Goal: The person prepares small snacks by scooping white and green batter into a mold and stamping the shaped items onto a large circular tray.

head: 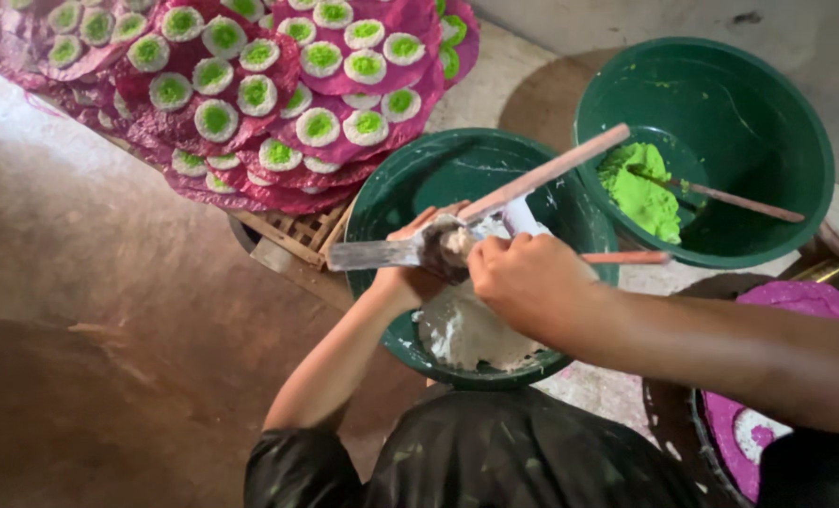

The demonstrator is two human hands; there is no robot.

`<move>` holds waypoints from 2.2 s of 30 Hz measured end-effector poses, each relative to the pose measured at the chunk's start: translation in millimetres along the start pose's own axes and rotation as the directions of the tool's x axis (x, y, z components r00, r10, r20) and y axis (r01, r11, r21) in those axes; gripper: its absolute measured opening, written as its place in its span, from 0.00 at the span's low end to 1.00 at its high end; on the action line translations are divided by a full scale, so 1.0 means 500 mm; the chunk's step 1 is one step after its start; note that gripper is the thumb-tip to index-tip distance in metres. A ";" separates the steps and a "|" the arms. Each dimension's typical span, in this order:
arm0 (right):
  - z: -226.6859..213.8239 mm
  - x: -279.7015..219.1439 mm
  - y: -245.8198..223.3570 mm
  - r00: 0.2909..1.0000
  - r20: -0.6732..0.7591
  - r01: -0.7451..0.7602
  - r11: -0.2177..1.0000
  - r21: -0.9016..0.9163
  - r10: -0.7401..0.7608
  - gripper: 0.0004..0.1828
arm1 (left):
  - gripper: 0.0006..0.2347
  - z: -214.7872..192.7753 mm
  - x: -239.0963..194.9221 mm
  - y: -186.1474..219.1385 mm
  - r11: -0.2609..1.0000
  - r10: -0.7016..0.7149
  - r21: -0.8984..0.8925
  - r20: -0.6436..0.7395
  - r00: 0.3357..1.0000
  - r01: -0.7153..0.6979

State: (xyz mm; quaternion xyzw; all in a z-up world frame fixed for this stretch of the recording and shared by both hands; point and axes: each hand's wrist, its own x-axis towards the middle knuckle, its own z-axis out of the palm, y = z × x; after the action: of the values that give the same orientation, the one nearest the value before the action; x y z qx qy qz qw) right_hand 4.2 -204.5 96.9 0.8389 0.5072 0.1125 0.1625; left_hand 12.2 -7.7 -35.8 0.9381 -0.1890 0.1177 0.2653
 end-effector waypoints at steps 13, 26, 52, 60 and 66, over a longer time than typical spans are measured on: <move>-0.143 -0.004 0.074 0.992 0.121 0.007 0.996 0.090 -0.018 0.07 | 0.26 -0.088 -0.019 0.001 0.999 0.017 0.032 -0.194 0.981 -0.011; 0.018 -0.036 0.070 0.881 0.429 -0.417 -0.102 0.903 0.201 0.14 | 0.19 -0.049 -0.007 -0.011 0.814 -0.351 -0.581 -0.458 0.817 0.024; 0.147 -0.083 -0.066 0.835 0.298 -0.313 -0.048 0.949 0.462 0.22 | 0.30 -0.120 0.019 -0.028 0.963 -0.265 -0.163 -0.466 0.844 0.213; 0.208 -0.038 -0.079 0.794 0.083 -0.228 0.170 0.959 0.602 0.20 | 0.25 -0.060 0.031 -0.076 0.960 -0.082 0.210 -0.424 0.902 0.186; 0.251 -0.112 -0.128 0.833 0.427 -0.457 0.000 0.890 0.353 0.26 | 0.14 -0.060 0.042 -0.162 0.673 -0.545 -0.701 -0.252 0.800 0.237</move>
State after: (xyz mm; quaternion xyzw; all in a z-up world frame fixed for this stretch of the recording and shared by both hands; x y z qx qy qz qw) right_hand -29.2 -246.2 -44.9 0.8472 0.1839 -0.2354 -0.4393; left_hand 61.3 66.2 -40.5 0.7562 0.0600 0.1945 0.6219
